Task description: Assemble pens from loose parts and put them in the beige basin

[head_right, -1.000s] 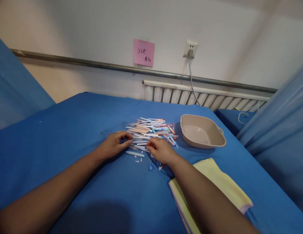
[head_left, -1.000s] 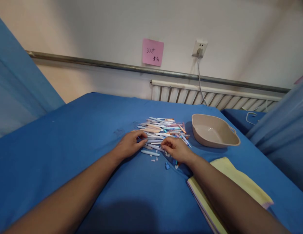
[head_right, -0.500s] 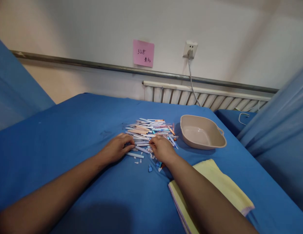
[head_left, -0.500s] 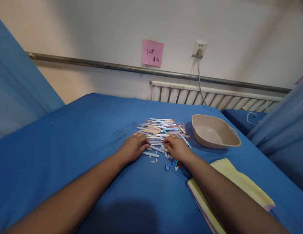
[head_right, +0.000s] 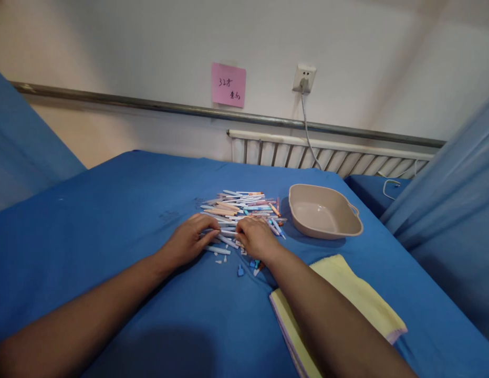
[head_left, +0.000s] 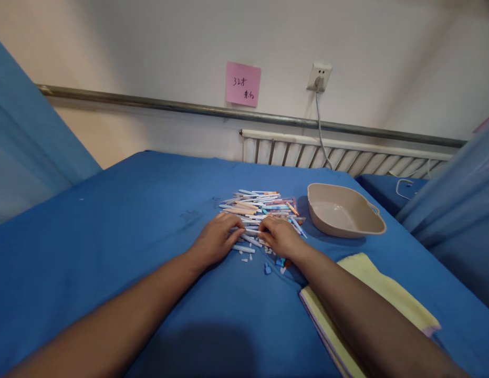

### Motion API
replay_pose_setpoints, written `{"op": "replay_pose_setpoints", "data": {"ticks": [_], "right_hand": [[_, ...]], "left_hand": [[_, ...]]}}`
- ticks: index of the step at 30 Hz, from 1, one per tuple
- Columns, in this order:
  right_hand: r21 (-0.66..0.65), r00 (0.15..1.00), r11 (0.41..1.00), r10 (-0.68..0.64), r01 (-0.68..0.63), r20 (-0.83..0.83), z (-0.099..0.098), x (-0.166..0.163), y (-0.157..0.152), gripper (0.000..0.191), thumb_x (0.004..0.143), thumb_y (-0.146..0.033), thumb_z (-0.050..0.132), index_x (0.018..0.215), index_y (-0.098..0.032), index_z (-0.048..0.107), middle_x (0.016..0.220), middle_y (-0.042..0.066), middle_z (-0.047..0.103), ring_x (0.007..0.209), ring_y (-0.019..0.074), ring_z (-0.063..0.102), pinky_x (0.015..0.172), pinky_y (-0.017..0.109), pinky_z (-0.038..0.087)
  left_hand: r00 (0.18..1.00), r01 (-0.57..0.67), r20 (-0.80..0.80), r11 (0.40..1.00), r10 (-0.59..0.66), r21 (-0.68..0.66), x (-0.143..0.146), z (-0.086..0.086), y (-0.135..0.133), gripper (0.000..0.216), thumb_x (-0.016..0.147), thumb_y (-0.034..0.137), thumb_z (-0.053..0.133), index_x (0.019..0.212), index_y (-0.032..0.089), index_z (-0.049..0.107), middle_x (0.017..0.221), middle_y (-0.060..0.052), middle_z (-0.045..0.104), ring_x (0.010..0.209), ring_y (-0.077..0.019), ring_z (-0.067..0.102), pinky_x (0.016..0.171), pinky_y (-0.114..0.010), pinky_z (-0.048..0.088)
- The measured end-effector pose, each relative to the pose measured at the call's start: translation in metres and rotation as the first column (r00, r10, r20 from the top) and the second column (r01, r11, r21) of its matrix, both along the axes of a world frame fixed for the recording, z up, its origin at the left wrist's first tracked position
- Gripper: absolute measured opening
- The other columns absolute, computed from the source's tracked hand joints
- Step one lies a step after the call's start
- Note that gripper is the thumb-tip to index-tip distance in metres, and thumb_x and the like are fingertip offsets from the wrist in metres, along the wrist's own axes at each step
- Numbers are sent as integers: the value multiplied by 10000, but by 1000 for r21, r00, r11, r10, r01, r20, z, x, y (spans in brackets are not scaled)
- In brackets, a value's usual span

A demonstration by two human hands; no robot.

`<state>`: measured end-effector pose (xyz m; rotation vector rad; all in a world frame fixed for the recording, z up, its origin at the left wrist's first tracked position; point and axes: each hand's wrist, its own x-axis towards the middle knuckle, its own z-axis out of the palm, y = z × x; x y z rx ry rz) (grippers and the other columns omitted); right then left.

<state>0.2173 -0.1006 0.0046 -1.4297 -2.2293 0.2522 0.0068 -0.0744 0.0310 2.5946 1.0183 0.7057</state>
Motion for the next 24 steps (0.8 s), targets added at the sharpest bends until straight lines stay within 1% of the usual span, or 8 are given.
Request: {"op": "replay_pose_setpoints", "data": {"ticks": [3,7,10,12,14,19,21,24], "right_hand": [[8,998,1000,7,-7,-63,3,-1,-4,42,840,-227,555,855,-194,576,793,25,627,749,160,541,689,269,343],[-73,982,997,16,-30,-186,2,-4,-8,50,853,-243,534,842,-201,558,705,-4,612,642,130,525,580,229,320],[-104,960,994,-8,-22,-280,-1,-6,-9,59,848,-243,531,808,-202,542,655,-25,587,587,112,500,549,214,311],[-103,943,995,-17,-19,-331,-3,-6,-9,62,846,-239,527,799,-200,536,651,-32,578,576,105,492,545,208,313],[-105,933,994,-25,-14,-359,-5,-5,-9,60,842,-238,527,798,-198,536,647,-36,570,570,101,487,540,205,314],[-114,937,992,-87,51,-339,-9,2,-4,71,837,-251,537,799,-194,556,648,-33,566,572,104,483,539,211,315],[-87,956,995,-67,44,-286,-9,6,-2,69,828,-240,553,786,-189,571,679,-18,576,617,114,496,575,220,333],[-49,981,999,14,-24,-193,-5,12,-3,67,808,-224,588,756,-181,587,738,8,585,706,133,518,641,239,360]], "left_hand": [[997,2,74,1000,0,-25,-2,4,0,160,865,292,466,856,192,591,876,-40,624,882,-190,538,833,-339,415],[992,3,127,997,7,-79,-5,5,1,166,841,319,501,833,188,604,888,-36,640,890,-188,561,843,-337,430],[987,-8,155,990,30,-144,-7,4,1,210,799,347,568,925,186,615,963,-45,651,927,-192,577,862,-339,440],[982,-38,176,980,73,-194,-9,5,2,305,769,369,606,1012,185,602,1023,-56,650,947,-199,587,863,-345,451],[973,-87,190,969,133,-231,-12,7,3,350,763,385,610,1046,180,592,1038,-62,653,943,-202,597,849,-350,463],[948,-207,188,945,258,-254,-19,9,11,312,784,381,570,1010,171,610,977,-61,671,870,-193,614,814,-349,477],[951,-212,163,940,261,-268,-20,7,15,293,788,382,560,980,169,620,945,-57,678,842,-191,617,792,-340,480],[962,-199,130,942,241,-271,-22,3,19,277,796,386,544,952,173,628,917,-47,685,821,-185,619,779,-326,479]]}}
